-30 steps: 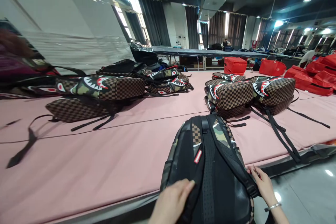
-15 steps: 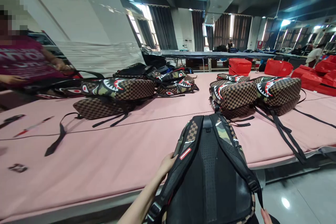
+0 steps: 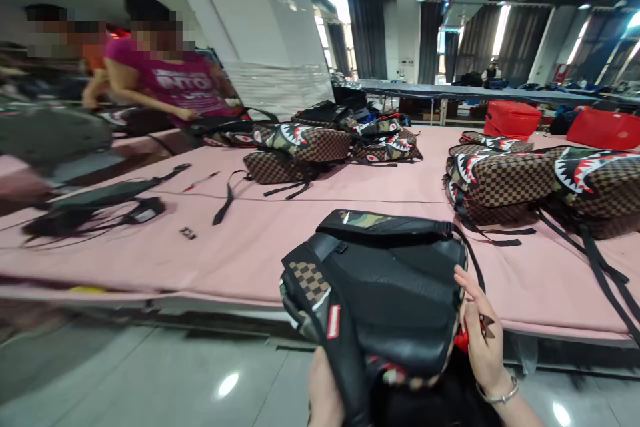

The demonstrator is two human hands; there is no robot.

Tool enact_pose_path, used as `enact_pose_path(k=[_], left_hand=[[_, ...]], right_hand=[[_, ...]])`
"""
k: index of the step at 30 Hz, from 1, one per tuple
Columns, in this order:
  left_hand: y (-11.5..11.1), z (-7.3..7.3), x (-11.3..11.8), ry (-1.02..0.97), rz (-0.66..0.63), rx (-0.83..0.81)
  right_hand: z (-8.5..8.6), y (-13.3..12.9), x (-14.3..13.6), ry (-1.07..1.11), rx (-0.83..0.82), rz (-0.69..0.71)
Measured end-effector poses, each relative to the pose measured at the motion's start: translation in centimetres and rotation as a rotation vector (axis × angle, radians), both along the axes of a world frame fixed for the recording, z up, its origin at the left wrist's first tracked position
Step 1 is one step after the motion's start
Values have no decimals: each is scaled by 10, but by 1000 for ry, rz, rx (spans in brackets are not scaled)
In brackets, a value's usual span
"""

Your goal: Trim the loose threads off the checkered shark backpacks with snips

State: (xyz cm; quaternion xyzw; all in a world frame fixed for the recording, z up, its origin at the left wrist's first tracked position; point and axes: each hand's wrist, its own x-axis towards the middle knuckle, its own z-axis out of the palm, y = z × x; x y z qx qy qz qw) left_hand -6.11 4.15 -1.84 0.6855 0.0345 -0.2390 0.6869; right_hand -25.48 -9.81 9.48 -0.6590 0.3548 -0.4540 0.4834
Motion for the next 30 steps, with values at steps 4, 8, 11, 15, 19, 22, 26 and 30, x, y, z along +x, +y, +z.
enact_pose_path(k=[4,8,11,15,19,22,26,30], left_hand=[[-29,15,-46,164,-445,-332],[-41,16,-48,102,-886,-327],[-25,10,-34,-229,-958,-178],[8,11,-3,-932,-559,9],[12,24,32,-1399,-385,174],[-1,31,47,-1515,-549,248],[-9,32,53,-1514,-584,260],[-2,33,58,-1422,-599,266]], right_hand=[[22,10,31,13,55,160],[4,30,44,308,85,286],[-20,36,40,517,131,385],[-45,37,30,613,123,352],[-58,38,38,624,52,342],[-63,37,50,610,-59,358],[-69,36,59,593,-128,322],[-73,36,65,624,-124,313]])
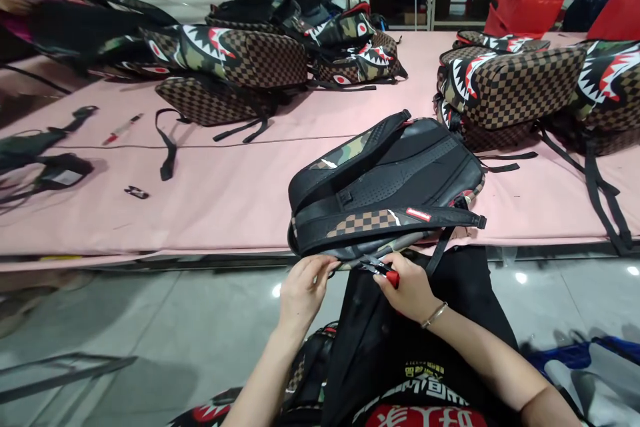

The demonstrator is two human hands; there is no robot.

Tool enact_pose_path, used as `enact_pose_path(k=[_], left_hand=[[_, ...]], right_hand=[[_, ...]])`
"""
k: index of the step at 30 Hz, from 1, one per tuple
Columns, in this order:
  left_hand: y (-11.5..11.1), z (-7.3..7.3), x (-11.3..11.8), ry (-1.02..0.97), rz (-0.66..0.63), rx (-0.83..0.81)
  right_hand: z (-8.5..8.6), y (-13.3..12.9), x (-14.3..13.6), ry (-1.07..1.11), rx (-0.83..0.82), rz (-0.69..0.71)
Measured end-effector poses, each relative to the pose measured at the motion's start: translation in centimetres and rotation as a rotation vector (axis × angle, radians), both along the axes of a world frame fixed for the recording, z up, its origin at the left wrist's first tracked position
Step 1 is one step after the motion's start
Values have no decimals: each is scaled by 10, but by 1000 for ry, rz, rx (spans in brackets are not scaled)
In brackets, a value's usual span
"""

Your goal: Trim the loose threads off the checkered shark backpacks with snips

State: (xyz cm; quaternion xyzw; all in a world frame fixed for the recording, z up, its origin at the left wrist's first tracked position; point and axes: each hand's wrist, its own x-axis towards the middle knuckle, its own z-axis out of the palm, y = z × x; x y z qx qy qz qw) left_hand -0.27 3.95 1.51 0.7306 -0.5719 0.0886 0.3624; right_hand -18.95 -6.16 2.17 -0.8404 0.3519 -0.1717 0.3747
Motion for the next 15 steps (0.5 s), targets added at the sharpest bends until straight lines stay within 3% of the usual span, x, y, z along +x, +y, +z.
enact_pose_path(k=[3,15], left_hand=[[5,3,3,39,-20,70],[4,7,2,-135,-7,198]], right_hand=[[-4,1,7,38,11,-1],[-12,4,22,14,-33,54]])
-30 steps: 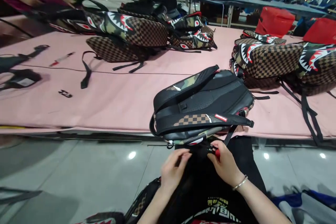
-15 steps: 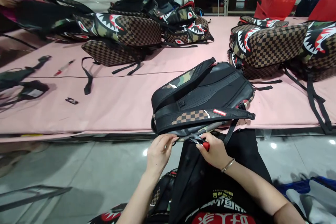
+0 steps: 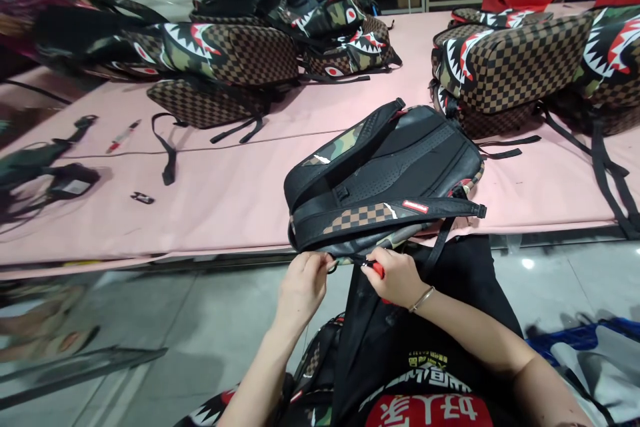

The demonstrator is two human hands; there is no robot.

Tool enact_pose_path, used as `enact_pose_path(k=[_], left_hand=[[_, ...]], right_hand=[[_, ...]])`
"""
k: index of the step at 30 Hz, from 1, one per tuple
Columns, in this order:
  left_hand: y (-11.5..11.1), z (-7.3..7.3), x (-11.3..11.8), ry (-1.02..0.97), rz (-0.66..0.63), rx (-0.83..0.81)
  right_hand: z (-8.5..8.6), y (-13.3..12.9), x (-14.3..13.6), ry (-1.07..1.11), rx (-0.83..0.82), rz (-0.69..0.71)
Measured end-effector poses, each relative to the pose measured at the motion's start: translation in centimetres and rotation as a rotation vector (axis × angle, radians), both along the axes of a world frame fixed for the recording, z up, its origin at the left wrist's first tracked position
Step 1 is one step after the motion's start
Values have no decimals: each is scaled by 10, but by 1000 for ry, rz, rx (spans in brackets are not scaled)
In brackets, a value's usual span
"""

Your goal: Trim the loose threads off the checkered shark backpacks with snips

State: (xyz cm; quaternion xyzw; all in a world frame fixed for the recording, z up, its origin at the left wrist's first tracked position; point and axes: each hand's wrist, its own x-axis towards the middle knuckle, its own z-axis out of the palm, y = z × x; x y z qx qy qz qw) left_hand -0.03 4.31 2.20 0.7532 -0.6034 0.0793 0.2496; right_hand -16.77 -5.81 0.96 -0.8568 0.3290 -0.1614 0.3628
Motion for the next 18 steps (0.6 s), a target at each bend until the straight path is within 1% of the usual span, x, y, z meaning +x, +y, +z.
enact_pose_path(k=[2,5,8,12,16,18], left_hand=[[0,0,-2,-13,23,-9],[2,0,-4,71,52,-52],[5,2,-4,138,23,-63],[5,0,-3,91,-45,-36],[-1,-7,-3,59,-25,-88],[-4,-9,-5,34,-12,-102]], right_hand=[[0,1,1,4,-12,10],[0,2,3,-2,-24,15],[0,2,3,-10,-10,3],[2,2,1,-35,50,-31],[4,3,-1,-77,100,-65],[3,4,-3,-83,107,-88]])
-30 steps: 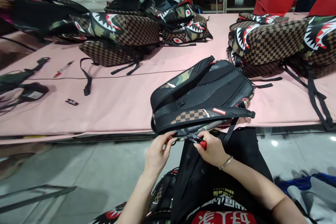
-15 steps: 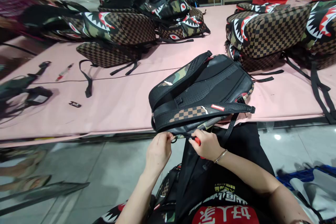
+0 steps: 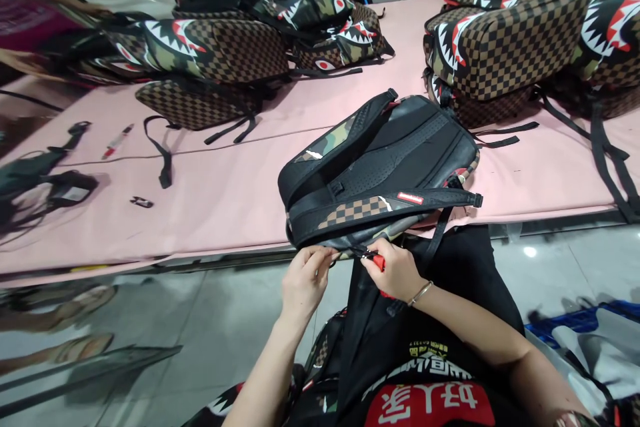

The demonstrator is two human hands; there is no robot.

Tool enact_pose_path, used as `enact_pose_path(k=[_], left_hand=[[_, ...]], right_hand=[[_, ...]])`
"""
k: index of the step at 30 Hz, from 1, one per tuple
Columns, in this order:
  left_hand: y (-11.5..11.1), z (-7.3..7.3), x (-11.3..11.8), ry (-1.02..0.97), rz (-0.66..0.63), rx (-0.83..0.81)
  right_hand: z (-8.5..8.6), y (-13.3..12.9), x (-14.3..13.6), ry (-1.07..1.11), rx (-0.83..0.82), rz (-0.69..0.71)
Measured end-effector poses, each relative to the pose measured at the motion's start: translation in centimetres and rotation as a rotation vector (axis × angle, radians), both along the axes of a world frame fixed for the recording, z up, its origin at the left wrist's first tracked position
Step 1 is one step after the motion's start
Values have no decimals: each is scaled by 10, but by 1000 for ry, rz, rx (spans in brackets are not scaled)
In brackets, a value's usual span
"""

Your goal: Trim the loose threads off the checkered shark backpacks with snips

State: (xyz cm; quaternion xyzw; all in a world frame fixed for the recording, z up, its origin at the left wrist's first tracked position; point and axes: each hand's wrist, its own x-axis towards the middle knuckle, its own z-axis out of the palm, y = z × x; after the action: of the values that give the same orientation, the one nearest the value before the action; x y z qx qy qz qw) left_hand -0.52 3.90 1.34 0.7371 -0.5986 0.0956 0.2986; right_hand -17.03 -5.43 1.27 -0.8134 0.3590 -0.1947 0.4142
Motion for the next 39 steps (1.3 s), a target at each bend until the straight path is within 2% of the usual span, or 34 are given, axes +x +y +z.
enact_pose_path(k=[6,12,18,26,39], left_hand=[[-6,3,-7,-50,141,51],[-9,2,0,252,146,29],[-9,1,0,389,213,29],[-7,0,0,474,196,16],[-6,0,0,452,139,-28]], right_hand=[[-2,0,0,45,-16,-4],[-1,2,6,78,-83,71],[2,4,11,159,-139,128],[1,5,16,174,-200,178],[-4,8,16,104,-316,159]])
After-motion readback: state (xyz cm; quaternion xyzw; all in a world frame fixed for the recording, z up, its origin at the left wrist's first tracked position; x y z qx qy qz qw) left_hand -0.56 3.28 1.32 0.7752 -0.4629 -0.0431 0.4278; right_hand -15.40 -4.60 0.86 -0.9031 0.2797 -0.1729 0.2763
